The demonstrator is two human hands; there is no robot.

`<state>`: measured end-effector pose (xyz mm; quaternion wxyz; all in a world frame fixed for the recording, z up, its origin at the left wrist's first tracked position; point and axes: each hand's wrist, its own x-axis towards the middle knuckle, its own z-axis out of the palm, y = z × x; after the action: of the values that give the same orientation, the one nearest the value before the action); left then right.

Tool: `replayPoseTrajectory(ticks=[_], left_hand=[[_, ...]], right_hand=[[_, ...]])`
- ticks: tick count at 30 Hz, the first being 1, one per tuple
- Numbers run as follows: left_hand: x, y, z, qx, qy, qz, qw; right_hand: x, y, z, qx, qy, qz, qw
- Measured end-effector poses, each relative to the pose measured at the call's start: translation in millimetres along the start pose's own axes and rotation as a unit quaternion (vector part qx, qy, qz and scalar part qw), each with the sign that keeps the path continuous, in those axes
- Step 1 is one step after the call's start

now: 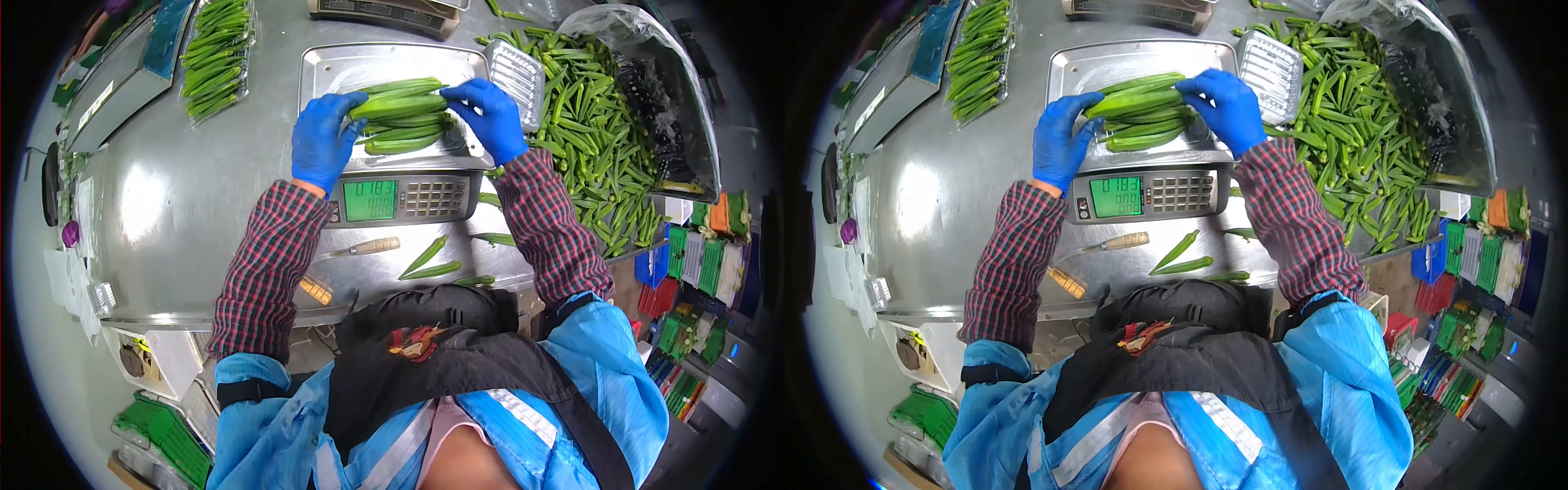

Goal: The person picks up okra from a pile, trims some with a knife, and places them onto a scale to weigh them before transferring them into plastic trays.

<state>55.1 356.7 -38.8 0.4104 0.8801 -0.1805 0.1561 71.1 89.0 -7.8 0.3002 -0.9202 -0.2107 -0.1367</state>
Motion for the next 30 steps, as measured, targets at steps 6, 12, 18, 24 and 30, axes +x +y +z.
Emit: replayPoseTrajectory(ticks=[6,12,18,24,30], left_hand=[[-2.5,-14.4,12.2,0.003,-0.059,0.011,0.998],[-10.1,-43.9,43.8,-0.132,0.086,-0.132,0.979],[-1.7,-30.0,50.4,-0.079,-0.036,-0.236,0.968],[-5.3,-40.4,-32.9,-0.642,0.01,-0.252,0.724],[-24.4,-89.3,-96.5,-0.444,0.066,-0.23,0.864]], right_hand=[[-6.7,29.8,26.0,0.042,-0.063,-0.003,0.997],[-18.4,56.0,21.8,0.0,-0.033,0.183,0.983],[-12.0,64.5,52.6,0.219,-0.09,0.371,0.898],[21.2,3.9,35.3,0.334,-0.097,0.4,0.848],[68.8,-66.4,83.5,0.345,-0.134,0.375,0.85]])
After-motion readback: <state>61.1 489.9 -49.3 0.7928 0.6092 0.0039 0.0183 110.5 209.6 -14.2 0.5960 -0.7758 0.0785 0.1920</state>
